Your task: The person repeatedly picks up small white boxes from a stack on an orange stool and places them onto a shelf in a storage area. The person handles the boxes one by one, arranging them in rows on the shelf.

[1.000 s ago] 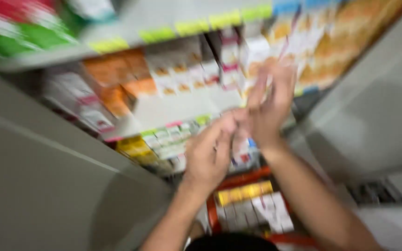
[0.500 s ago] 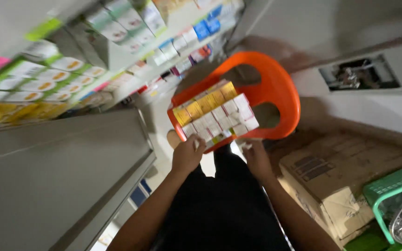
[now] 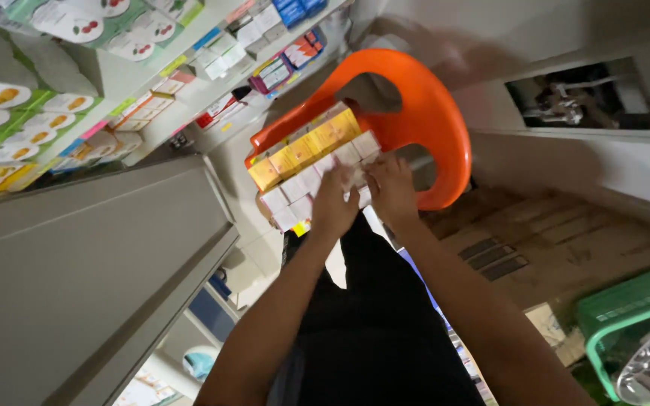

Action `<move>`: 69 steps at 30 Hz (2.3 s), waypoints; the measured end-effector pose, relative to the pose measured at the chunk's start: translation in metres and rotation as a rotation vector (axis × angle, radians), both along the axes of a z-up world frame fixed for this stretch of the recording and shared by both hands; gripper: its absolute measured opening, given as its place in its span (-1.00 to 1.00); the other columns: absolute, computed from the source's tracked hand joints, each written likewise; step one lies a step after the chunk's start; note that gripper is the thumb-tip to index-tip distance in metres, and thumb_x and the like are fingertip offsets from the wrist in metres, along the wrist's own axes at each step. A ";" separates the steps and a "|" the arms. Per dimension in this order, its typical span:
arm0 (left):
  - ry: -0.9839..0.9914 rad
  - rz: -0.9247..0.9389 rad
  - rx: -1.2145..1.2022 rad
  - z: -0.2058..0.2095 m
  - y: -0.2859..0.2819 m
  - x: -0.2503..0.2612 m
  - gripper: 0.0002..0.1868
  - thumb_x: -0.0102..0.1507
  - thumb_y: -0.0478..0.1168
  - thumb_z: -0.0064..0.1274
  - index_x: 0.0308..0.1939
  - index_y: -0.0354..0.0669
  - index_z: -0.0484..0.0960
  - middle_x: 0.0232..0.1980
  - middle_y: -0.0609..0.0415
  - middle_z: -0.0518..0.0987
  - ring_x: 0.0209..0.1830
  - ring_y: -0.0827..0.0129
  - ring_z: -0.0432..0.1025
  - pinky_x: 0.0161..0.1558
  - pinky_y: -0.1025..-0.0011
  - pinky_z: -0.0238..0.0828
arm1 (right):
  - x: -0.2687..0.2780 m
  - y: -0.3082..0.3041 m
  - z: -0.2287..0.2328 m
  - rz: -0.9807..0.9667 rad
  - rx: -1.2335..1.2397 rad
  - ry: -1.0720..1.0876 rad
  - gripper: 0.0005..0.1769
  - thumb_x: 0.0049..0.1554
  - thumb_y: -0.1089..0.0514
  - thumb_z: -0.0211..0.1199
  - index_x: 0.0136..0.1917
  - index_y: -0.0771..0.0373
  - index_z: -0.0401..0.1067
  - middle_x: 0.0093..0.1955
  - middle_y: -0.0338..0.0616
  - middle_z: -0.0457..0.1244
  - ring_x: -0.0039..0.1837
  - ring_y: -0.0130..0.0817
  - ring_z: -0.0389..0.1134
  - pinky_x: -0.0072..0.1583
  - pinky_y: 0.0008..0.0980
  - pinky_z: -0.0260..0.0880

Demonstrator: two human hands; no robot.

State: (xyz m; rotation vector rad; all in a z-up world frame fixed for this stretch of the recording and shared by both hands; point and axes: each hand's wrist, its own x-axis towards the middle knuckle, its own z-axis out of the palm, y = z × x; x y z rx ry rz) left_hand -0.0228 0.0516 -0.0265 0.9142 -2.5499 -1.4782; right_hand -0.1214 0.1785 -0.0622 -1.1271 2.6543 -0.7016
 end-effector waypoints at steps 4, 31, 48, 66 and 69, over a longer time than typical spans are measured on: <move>-0.209 0.323 0.418 -0.036 0.043 0.002 -0.47 0.30 0.00 0.02 0.21 -0.32 0.49 0.17 -0.41 0.48 0.29 -0.29 0.32 0.30 -0.05 0.21 | -0.010 0.024 -0.009 -0.168 -0.390 -0.026 -0.86 0.17 0.29 0.34 0.02 0.25 0.47 0.07 0.04 0.31 0.16 0.03 0.32 0.22 -0.09 0.27; 0.005 0.456 1.425 0.120 -0.027 0.120 -0.46 0.37 -0.14 0.00 0.19 -0.67 0.39 0.00 -0.19 0.42 0.01 -0.01 0.48 0.21 -0.05 0.50 | 0.037 0.003 0.099 -0.270 -0.401 -0.647 -0.92 0.16 0.27 0.35 -0.04 0.30 0.53 -0.21 0.00 0.32 -0.08 -0.27 0.30 0.07 -0.19 0.40; 0.649 0.107 1.406 0.261 -0.142 0.111 -0.20 0.37 0.21 -0.14 0.62 0.19 -0.04 0.21 0.06 0.47 -0.07 0.46 0.38 -0.25 0.53 0.22 | 0.095 -0.153 0.364 0.292 -0.703 0.008 -0.85 0.06 0.25 0.45 -0.06 0.10 0.63 -0.27 -0.28 0.34 -0.21 -0.22 0.37 -0.09 -0.33 0.43; 0.610 0.140 1.468 0.256 -0.144 0.108 -0.20 0.38 0.09 -0.07 0.60 0.09 -0.08 0.04 -0.07 0.55 -0.03 0.22 0.53 -0.09 0.38 0.47 | 0.064 -0.166 0.348 0.543 -0.692 0.148 -0.54 0.30 -0.22 -0.03 -0.01 -0.02 0.64 -0.17 -0.34 0.33 -0.17 -0.30 0.32 -0.02 -0.30 0.32; 0.575 0.085 1.466 0.275 -0.141 0.116 -0.27 0.40 0.04 -0.13 0.60 0.12 -0.04 0.09 -0.13 0.54 0.05 0.10 0.54 -0.02 0.33 0.47 | 0.044 -0.172 0.337 0.208 -0.792 0.111 -0.90 0.16 0.17 0.44 -0.03 0.18 0.65 -0.23 -0.18 0.13 -0.15 -0.16 0.16 0.02 -0.23 0.27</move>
